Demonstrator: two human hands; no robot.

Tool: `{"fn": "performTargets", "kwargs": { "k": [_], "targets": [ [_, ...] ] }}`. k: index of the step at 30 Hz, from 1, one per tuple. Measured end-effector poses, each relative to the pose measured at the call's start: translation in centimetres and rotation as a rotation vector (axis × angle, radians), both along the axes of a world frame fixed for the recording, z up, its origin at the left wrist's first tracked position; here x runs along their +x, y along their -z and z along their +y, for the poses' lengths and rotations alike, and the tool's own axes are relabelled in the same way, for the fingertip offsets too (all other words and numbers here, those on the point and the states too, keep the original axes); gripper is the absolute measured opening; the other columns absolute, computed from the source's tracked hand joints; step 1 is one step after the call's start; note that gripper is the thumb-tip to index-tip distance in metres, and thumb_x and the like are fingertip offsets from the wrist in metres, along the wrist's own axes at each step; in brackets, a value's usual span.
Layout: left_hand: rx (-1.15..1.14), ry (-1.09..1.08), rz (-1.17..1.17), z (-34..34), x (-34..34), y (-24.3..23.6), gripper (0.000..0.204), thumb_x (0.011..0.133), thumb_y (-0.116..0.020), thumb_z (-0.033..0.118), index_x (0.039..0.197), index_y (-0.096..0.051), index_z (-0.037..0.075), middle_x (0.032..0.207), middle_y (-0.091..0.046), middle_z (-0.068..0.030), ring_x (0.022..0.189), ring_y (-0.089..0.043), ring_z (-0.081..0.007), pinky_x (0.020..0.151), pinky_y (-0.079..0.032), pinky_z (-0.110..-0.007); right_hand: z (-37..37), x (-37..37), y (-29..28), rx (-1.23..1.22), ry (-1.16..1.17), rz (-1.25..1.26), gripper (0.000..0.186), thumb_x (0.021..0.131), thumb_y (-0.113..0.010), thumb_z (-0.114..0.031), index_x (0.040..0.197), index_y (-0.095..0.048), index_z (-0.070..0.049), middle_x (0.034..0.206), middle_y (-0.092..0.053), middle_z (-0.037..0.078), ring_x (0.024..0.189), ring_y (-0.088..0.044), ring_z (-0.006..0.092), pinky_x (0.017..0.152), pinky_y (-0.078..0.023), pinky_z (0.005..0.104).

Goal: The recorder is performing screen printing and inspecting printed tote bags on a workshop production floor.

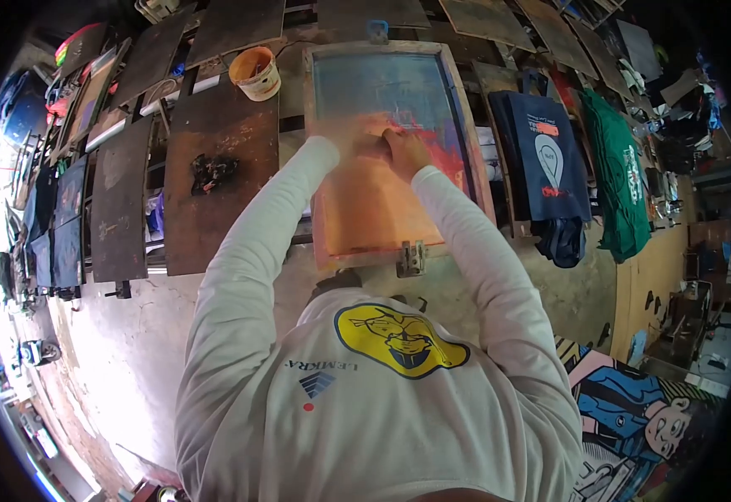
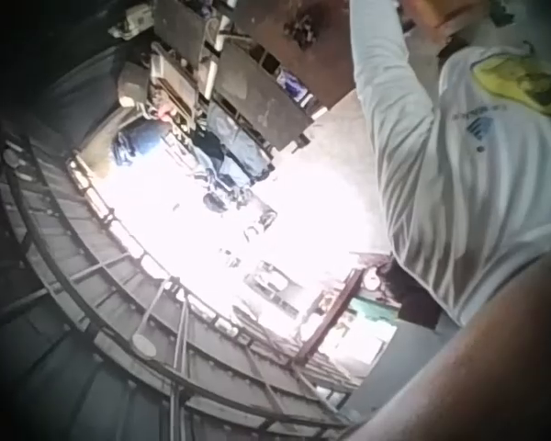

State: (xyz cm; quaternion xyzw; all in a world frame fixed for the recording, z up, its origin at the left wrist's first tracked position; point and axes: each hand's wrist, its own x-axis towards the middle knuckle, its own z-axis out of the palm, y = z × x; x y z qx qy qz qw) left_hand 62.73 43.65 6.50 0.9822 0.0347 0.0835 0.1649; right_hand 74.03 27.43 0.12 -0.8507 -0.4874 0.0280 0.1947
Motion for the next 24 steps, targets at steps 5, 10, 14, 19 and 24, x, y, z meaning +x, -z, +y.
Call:
{"fn": "performTargets", "kwargs": {
  "k": [5,10,14,19,24],
  "targets": [
    [0.039,-0.114,-0.176,0.6,-4.1,8.3,0.032,0.074,-0.071,0.017,0.104,-0.061,0.011,0.101,-0.068,-0.0097,0.099,-0.065,-0.0324,0.079,-0.053,-0.044,1.9,-2.1,3.5,0.091,-0.168,-0.014,0.015,0.079,-0.065,-0.016,0.092,-0.068,-0.010,0.094,-0.069,0.017,0.089,-0.065,0.0410,0.080,-0.052,0.0491],
    [0.046,-0.242,0.079,-4.2,-7.1,10.4,0.032,0.071,-0.070,0.013,0.101,-0.059,0.011,0.103,-0.062,-0.0112,0.100,-0.061,-0.0332,0.080,-0.052,-0.045,-4.0,-5.6,4.2,-0.079,-0.099,-0.038,0.022,0.075,-0.066,-0.016,0.096,-0.069,-0.011,0.092,-0.067,0.019,0.097,-0.061,0.0389,0.083,-0.051,0.0478],
    [0.060,-0.235,0.066,-11.0,-12.6,10.9,0.041,0.072,-0.070,0.013,0.111,-0.057,0.011,0.106,-0.061,-0.0128,0.101,-0.063,-0.0331,0.080,-0.054,-0.044,-11.0,-10.0,3.5,0.003,-0.144,0.000,0.025,0.072,-0.070,-0.019,0.096,-0.069,-0.010,0.088,-0.063,0.019,0.091,-0.062,0.0378,0.081,-0.052,0.0468],
    [0.008,-0.236,0.049,-16.8,-16.3,10.1,0.044,0.068,-0.073,0.013,0.109,-0.058,0.011,0.103,-0.060,-0.0120,0.099,-0.062,-0.0336,0.077,-0.055,-0.043,-16.3,-14.2,1.0,-0.058,-0.203,0.042,0.022,0.072,-0.070,-0.019,0.089,-0.069,-0.006,0.091,-0.065,0.021,0.092,-0.063,0.0373,0.082,-0.052,0.0447],
    [-0.006,-0.203,0.110,-11.1,-14.5,9.4,0.035,0.070,-0.073,0.017,0.102,-0.060,0.010,0.106,-0.061,-0.0120,0.104,-0.060,-0.0328,0.078,-0.054,-0.045,-10.8,-12.1,1.1,-0.088,-0.154,0.093,0.021,0.072,-0.071,-0.019,0.090,-0.070,-0.008,0.090,-0.066,0.018,0.095,-0.064,0.0356,0.082,-0.053,0.0445]
  ]
}}
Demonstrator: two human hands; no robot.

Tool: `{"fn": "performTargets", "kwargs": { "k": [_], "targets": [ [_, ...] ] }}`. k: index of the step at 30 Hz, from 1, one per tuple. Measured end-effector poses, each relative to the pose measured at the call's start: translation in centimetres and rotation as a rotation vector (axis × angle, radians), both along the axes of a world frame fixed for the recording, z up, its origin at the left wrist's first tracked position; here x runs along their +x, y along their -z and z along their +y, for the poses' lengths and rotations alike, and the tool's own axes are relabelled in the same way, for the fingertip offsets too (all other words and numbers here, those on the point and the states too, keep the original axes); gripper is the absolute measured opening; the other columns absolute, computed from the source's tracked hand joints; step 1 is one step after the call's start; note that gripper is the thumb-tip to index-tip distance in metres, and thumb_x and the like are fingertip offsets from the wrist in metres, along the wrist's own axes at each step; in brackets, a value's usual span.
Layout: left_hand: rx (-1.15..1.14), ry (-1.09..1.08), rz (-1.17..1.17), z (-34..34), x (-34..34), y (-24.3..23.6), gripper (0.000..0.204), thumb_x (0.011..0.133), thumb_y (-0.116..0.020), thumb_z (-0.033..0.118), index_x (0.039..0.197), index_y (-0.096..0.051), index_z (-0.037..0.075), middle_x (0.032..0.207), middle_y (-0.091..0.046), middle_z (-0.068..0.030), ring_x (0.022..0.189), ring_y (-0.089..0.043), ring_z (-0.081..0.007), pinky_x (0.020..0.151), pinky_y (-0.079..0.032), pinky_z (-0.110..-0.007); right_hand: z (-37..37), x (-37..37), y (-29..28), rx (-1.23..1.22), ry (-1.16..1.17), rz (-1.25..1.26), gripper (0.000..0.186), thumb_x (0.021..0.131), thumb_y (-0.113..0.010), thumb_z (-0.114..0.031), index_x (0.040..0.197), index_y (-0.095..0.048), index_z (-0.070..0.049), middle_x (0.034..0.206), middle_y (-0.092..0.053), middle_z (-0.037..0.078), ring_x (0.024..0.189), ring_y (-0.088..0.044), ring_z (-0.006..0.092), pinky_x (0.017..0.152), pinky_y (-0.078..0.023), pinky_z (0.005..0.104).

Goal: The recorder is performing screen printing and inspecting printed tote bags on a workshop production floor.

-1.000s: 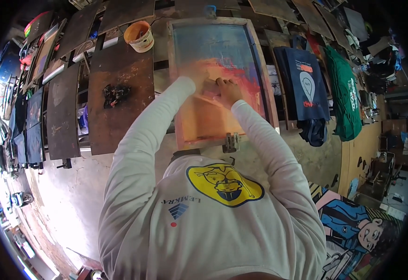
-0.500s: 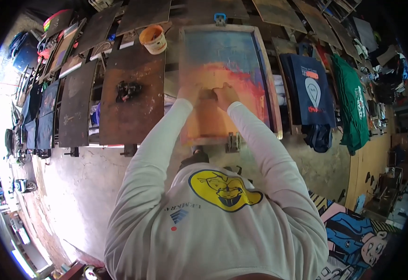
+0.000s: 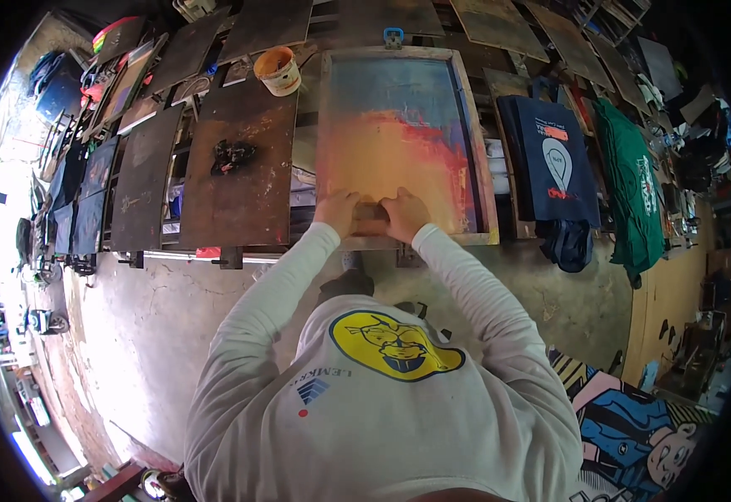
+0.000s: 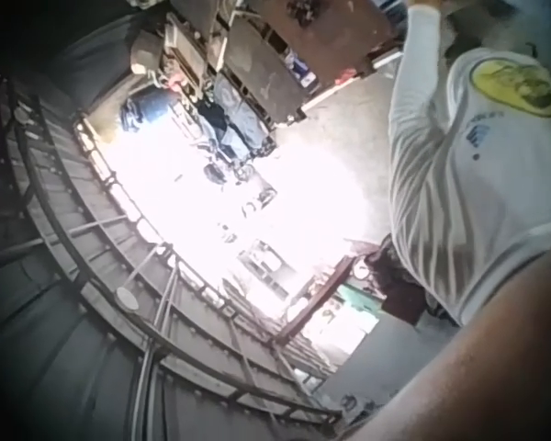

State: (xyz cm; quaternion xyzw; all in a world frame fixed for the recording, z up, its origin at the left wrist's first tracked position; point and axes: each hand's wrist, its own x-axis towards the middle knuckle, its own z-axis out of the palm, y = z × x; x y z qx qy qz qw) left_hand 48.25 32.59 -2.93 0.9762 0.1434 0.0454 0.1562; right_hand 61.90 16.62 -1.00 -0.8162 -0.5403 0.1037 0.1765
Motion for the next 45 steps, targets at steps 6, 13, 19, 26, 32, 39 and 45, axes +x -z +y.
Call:
{"fn": "performTargets", "kwargs": {
  "k": [6,13,19,26,32,39,45],
  "targets": [
    [0.040,0.037,-0.054,5.9,6.5,0.1,0.030,0.075,-0.075,0.022,0.101,-0.066,0.009,0.097,-0.069,-0.0167,0.095,-0.066,-0.0344,0.079,-0.053,-0.045,5.0,6.3,-0.2,-0.010,-0.034,-0.047,0.021,0.072,-0.069,-0.014,0.093,-0.072,-0.014,0.088,-0.065,0.015,0.089,-0.064,0.0334,0.078,-0.054,0.0445],
    [0.037,0.047,-0.016,13.9,16.7,-4.6,0.036,0.073,-0.073,0.027,0.105,-0.067,0.011,0.101,-0.069,-0.0132,0.098,-0.066,-0.0332,0.083,-0.054,-0.045,14.8,14.5,-0.7,-0.137,0.118,-0.196,0.021,0.074,-0.066,-0.014,0.096,-0.069,-0.014,0.097,-0.070,0.013,0.094,-0.067,0.0327,0.079,-0.055,0.0458],
    [0.032,-0.039,0.143,15.8,18.5,-5.2,0.042,0.068,-0.074,0.037,0.102,-0.071,0.012,0.100,-0.071,-0.0134,0.096,-0.068,-0.0324,0.083,-0.055,-0.043,17.8,15.6,-3.9,-0.214,0.171,-0.135,0.023,0.074,-0.071,-0.024,0.095,-0.071,-0.015,0.096,-0.072,0.012,0.092,-0.068,0.0339,0.080,-0.056,0.0455],
    [-0.004,-0.061,0.297,16.7,18.6,-3.4,0.044,0.067,-0.078,0.042,0.098,-0.074,0.011,0.098,-0.072,-0.0148,0.095,-0.069,-0.0327,0.084,-0.055,-0.042,18.8,14.7,-3.6,-0.275,0.159,-0.094,0.043,0.073,-0.079,-0.042,0.114,-0.071,-0.031,0.107,-0.072,0.006,0.097,-0.069,0.0273,0.083,-0.056,0.0407],
    [0.069,-0.063,0.135,12.7,15.6,-3.8,0.044,0.067,-0.078,0.041,0.098,-0.073,0.011,0.099,-0.072,-0.0147,0.094,-0.069,-0.0322,0.085,-0.055,-0.042,15.6,12.3,-2.1,-0.239,0.224,-0.092,0.036,0.072,-0.077,-0.037,0.099,-0.075,-0.014,0.100,-0.072,0.012,0.094,-0.069,0.0290,0.082,-0.056,0.0413],
    [0.026,-0.113,0.065,6.0,11.4,-1.7,0.042,0.068,-0.075,0.041,0.098,-0.073,0.012,0.099,-0.071,-0.0155,0.097,-0.068,-0.0326,0.085,-0.054,-0.044,8.3,8.9,-0.6,-0.154,0.163,-0.191,0.035,0.071,-0.076,-0.041,0.089,-0.076,-0.011,0.094,-0.072,0.015,0.089,-0.070,0.0306,0.079,-0.056,0.0425],
    [-0.009,-0.133,0.200,2.5,9.9,-1.2,0.039,0.067,-0.075,0.036,0.095,-0.073,0.009,0.099,-0.071,-0.0168,0.096,-0.068,-0.0322,0.086,-0.054,-0.044,4.5,7.4,-0.5,-0.181,0.120,-0.152,0.026,0.077,-0.068,-0.034,0.087,-0.074,-0.011,0.088,-0.071,0.013,0.092,-0.067,0.0306,0.080,-0.055,0.0432]
  ]
}}
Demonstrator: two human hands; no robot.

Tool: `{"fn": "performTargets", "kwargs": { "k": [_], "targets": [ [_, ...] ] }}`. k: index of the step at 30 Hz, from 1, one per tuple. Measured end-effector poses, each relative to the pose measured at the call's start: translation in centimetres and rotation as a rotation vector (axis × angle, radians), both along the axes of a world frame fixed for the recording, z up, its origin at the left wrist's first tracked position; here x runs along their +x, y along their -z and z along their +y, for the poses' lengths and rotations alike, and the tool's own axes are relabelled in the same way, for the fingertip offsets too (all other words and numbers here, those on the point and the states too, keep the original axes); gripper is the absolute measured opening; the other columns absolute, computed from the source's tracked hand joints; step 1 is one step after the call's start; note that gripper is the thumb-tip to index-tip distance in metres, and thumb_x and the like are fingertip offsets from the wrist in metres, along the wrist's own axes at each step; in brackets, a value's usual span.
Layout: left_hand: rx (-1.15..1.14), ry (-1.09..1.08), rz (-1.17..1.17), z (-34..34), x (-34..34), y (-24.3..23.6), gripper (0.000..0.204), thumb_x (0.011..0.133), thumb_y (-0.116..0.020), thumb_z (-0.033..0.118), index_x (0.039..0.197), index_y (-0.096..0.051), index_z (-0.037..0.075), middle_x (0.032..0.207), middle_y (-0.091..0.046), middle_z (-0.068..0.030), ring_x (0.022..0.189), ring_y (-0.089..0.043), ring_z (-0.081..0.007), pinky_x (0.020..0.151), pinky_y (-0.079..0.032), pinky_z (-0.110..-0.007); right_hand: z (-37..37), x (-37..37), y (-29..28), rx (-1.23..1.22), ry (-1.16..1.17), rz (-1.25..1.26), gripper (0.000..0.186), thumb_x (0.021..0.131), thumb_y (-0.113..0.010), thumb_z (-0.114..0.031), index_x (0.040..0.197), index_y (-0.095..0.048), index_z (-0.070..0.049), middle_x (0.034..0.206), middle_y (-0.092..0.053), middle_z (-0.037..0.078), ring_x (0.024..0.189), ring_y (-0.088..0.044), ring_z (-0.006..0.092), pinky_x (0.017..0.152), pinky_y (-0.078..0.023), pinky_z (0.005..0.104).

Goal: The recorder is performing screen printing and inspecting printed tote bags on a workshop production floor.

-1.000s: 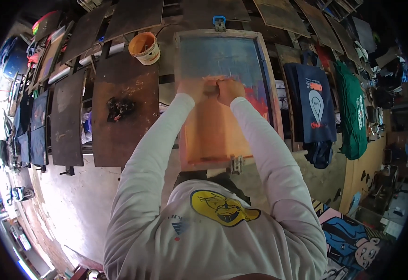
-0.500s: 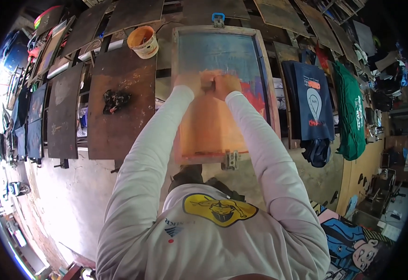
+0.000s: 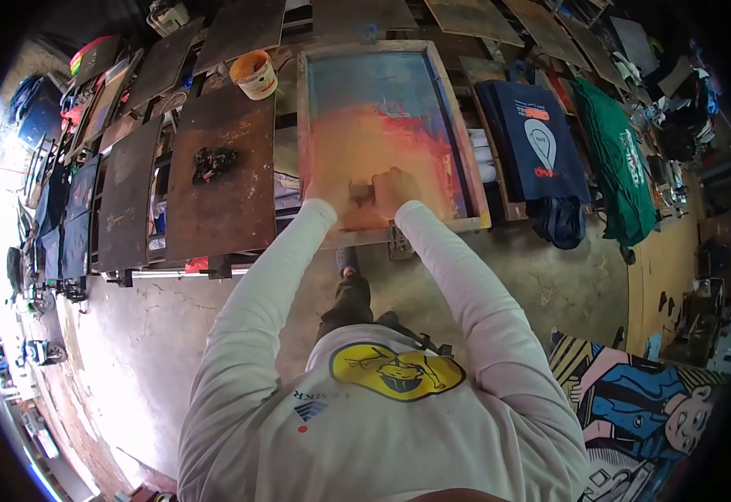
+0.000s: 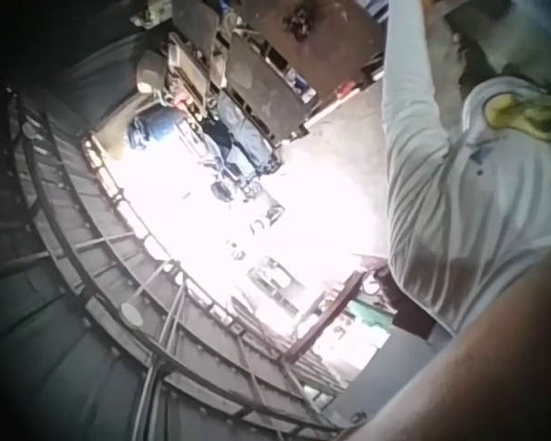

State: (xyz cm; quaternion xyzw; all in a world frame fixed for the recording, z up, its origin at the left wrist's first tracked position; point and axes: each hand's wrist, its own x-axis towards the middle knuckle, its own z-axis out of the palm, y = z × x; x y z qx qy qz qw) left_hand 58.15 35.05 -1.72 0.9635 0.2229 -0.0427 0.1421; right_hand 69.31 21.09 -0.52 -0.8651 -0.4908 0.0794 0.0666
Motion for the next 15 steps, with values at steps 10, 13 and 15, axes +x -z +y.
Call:
{"fn": "performTargets", "kwargs": {
  "k": [10,13,15],
  "targets": [
    [0.020,0.102,0.030,2.9,-1.1,5.0,0.045,0.069,-0.076,0.037,0.102,-0.072,0.007,0.103,-0.071,-0.0179,0.098,-0.067,-0.0337,0.087,-0.054,-0.042,0.4,-0.2,-4.3,-0.178,-0.174,0.157,0.043,0.072,-0.074,-0.048,0.090,-0.074,-0.009,0.095,-0.072,0.014,0.095,-0.069,0.0316,0.082,-0.055,0.0438],
    [-0.334,0.327,-0.180,7.8,2.8,1.9,0.048,0.072,-0.075,0.040,0.106,-0.069,0.005,0.104,-0.070,-0.0185,0.101,-0.067,-0.0343,0.088,-0.053,-0.043,4.9,2.7,-6.1,-0.153,-0.272,0.156,0.045,0.073,-0.074,-0.053,0.091,-0.074,-0.011,0.096,-0.072,0.015,0.094,-0.068,0.0328,0.083,-0.054,0.0445],
    [-0.112,0.179,-0.270,6.9,5.2,-6.1,0.048,0.073,-0.075,0.039,0.106,-0.069,0.005,0.105,-0.070,-0.0189,0.101,-0.066,-0.0355,0.088,-0.053,-0.044,6.2,7.1,-6.8,0.085,-0.201,0.115,0.048,0.072,-0.074,-0.055,0.093,-0.073,-0.013,0.099,-0.071,0.016,0.094,-0.068,0.0337,0.083,-0.053,0.0446]
  ]
}}
